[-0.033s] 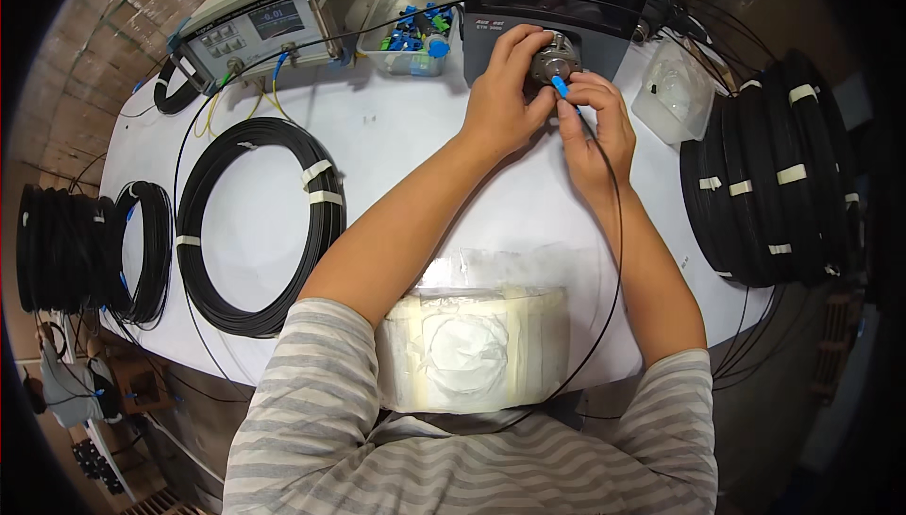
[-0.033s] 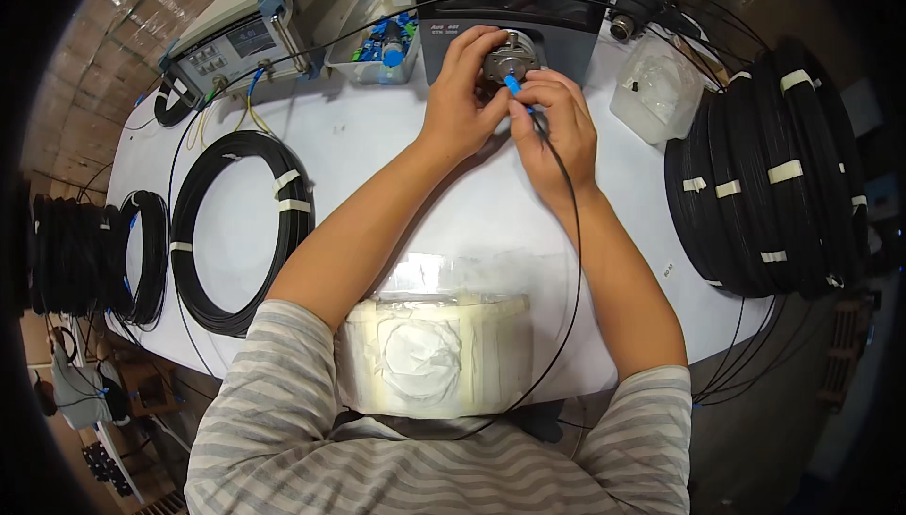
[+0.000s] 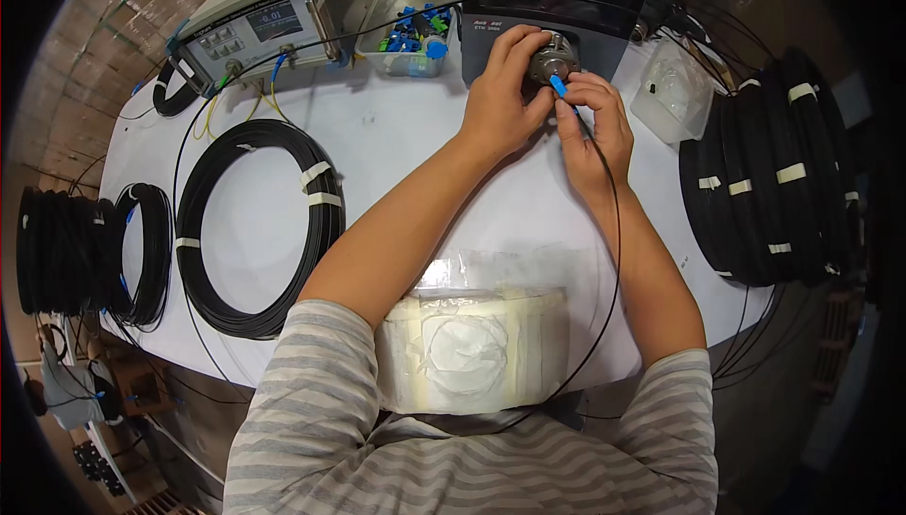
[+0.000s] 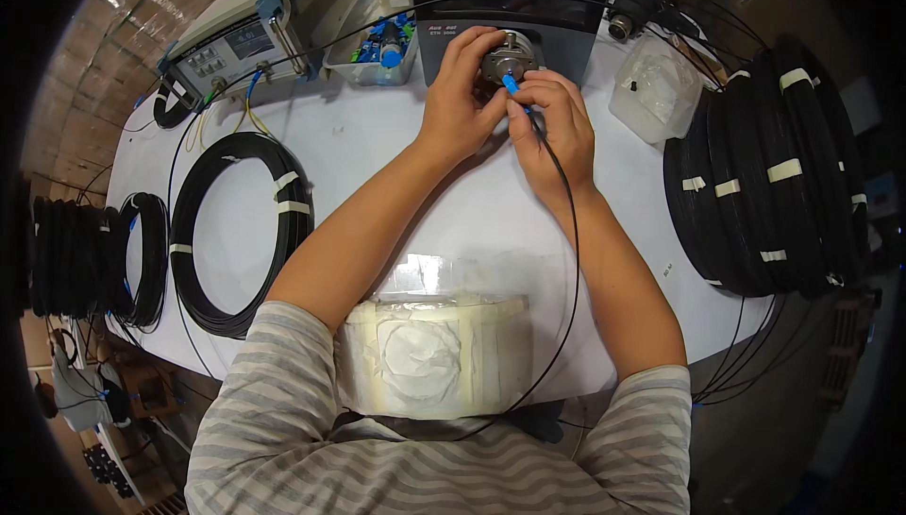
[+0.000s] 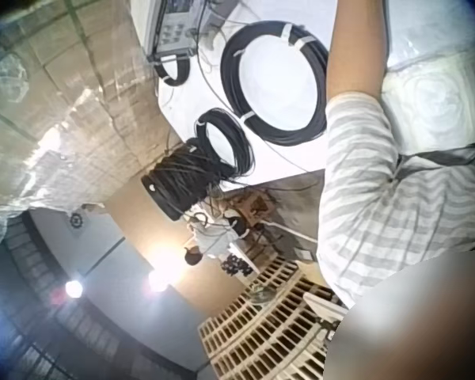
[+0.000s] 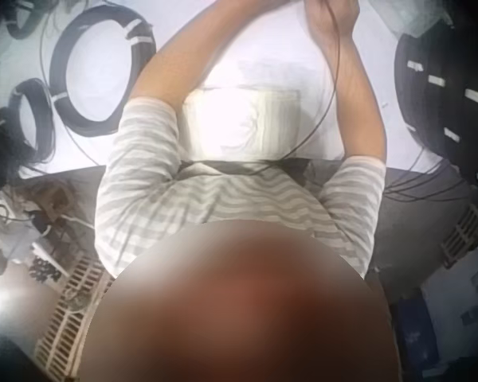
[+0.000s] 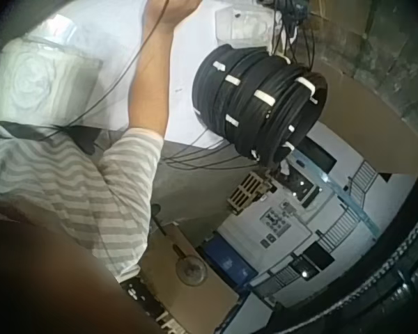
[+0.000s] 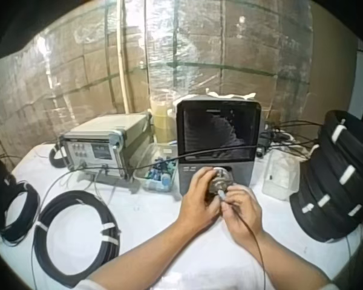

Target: Inspecting and cleaning an optical fiber connector using a digital inspection microscope and a specialized cleaning probe.

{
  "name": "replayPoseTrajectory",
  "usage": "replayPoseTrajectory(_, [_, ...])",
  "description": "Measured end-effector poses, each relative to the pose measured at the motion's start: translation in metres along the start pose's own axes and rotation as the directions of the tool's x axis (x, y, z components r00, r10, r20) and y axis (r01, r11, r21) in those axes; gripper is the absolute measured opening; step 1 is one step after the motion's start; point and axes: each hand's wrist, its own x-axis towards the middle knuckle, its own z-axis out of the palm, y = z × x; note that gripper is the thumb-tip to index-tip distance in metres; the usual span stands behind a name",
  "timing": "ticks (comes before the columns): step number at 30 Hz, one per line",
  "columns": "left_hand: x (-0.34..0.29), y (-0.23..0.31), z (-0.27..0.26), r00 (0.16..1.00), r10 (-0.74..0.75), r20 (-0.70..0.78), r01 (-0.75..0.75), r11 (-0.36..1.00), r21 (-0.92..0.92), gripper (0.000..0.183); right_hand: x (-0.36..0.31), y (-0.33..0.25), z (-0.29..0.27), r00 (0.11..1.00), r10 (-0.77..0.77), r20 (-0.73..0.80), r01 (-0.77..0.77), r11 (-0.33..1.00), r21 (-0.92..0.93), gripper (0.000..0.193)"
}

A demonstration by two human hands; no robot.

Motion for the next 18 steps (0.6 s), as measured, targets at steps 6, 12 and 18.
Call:
replayPoseTrajectory(6, [-0.0009, 0.0044, 0.0035, 0.999, -0.033, 0.018, 0.034, 0.997, -0.068, 0.062, -0.0014, 0.0032, 0.0003, 0.999, -0.025, -0.021, 0.025, 0.999, -0.022, 0.020])
replayPoseTrajectory(12, [-0.0015, 0.0042, 0.0019, 1.000, -0.026, 0.016, 0.027, 0.998, -0.049, 0.063, -0.0009, 0.0014, 0.0008, 0.999, -0.048, -0.006, 0.048, 0.998, -0.045, 0.023])
replayPoseTrajectory(18, [-0.0005, 0.0077, 0.0027, 0.997, -0.069, 0.028, 0.071, 0.994, -0.088, 0.063, 0.0045, -0.0058, -0.0044, 0.999, -0.047, 0.021, 0.049, 0.993, -0.110, 0.023])
